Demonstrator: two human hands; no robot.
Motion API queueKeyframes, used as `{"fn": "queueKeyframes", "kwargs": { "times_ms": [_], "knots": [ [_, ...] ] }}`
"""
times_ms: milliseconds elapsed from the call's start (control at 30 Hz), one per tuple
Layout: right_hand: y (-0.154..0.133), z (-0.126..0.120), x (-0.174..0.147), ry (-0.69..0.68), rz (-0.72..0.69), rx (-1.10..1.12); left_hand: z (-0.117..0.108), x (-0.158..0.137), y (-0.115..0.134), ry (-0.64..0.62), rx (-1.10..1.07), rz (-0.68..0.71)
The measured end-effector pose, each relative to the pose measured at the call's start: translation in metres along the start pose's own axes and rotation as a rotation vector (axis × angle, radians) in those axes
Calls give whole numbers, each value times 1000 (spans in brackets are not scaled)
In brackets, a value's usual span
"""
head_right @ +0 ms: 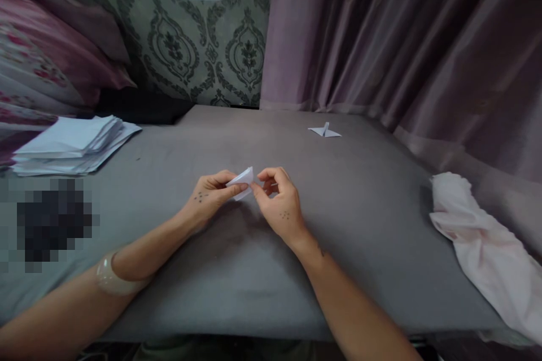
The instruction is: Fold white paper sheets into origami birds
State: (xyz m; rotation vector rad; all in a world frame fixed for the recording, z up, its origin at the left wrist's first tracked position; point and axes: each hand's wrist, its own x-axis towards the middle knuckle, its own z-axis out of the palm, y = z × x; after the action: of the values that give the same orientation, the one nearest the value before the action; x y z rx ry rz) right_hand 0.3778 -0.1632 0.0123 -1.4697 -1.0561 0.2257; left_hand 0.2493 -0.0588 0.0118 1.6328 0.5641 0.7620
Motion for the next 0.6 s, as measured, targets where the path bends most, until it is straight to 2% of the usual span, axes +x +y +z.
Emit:
{"fn": "queueKeyframes", "kwargs": {
  "times_ms": [100,233,433,600],
  "knots": [
    [-3,-1,-1,-32,-56,2,-1,1,-6,-6,115,119],
    [-3,1,-3,-17,-14,3,-1,0,-11,14,210,239],
    [-2,3,-6,-47,2,44,-1,-2,-7,50,314,314],
    [-3,2,-6,-72,-99,-18,-1,-2,-8,57,354,364]
  ]
}}
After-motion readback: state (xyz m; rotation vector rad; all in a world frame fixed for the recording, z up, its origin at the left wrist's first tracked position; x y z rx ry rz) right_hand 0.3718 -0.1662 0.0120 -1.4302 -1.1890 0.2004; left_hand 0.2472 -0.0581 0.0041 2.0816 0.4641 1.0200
